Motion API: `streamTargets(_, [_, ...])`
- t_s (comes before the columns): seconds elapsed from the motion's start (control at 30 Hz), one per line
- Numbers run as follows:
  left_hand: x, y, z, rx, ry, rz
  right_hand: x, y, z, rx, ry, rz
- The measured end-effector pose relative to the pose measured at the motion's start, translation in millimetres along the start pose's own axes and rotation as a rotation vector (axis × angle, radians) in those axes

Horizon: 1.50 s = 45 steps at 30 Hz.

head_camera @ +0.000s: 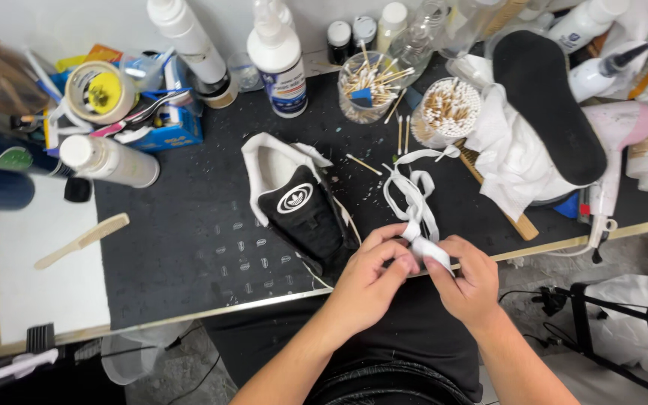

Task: The person laces a black sneaker with white laces, threading them through the eyelets and tying a knot. They then pick up a spray bottle and apply liquid to the shoe's surface.

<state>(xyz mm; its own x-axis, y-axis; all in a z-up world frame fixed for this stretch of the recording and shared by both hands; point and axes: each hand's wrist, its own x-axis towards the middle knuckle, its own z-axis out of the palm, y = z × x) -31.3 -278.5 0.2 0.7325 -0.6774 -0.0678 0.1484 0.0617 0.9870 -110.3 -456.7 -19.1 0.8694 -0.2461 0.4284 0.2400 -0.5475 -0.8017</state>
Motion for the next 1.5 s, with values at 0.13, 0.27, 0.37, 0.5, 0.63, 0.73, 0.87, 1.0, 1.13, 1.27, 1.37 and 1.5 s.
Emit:
streamTargets(0.13, [-26.9, 5.3, -27.4, -0.383, -0.020, -0.195, 4.9, 7.4, 0.8, -0.024, -0.074, 0.069])
streamTargets(0.27, [-52.3, 0.5, -31.8, -0.581, 0.040, -0.183, -1.3, 3.9, 3.6, 0.176, -0.202, 0.289])
streamTargets(0.37, [-56.7, -4.6, -27.3, -0.553, 0.161, -0.003, 0.8, 6.2, 6.0, 0.342, -0.264, 0.514])
streamTargets(0.5, [-34.8, 6.2, -28.2, -0.107, 0.282, 0.172, 5.9, 9.7, -3.3, 0.394, -0.170, 0.549])
streamTargets(0.63, [15.3, 14.9, -12.4, 0.597, 0.226, 0.237, 20.6, -1.1, -24.0, -0.040, -0.050, 0.194])
streamTargets(0.73, [68.7, 2.1, 11.6, 0.842, 0.214, 0.322, 32.2, -12.4, -49.1, -0.444, 0.059, -0.043])
streamTargets(0.87, [132.0, -25.9, 37.2, 1.053, 0.215, 0.206, 23.1, -3.0, -74.8, -0.327, 0.261, 0.424])
streamTargets(1.0, [156.2, -44.4, 41.5, 1.229, 0.230, 0.109, 25.4, 9.1, -103.6, -0.231, 0.223, 0.452])
streamTargets(1.13, [138.7, -21.9, 27.4, 0.888, 0.232, 0.150, 33.2, -7.3, -121.0, -0.566, -0.057, 0.395])
streamTargets(1.27, [96.0, 15.1, -5.1, 0.294, 0.116, -0.021, 46.2, -13.4, -116.2, -0.600, -0.439, 0.066])
streamTargets(1.37, [49.0, 28.1, -36.0, -0.157, 0.040, -0.064, 65.6, -7.2, -96.9, -0.178, -0.647, 0.012])
streamTargets(1.5, [-31.5, 27.2, -74.1, -0.373, 0.121, -0.086, 83.0, 6.8, -17.6, -0.318, -0.323, 0.321])
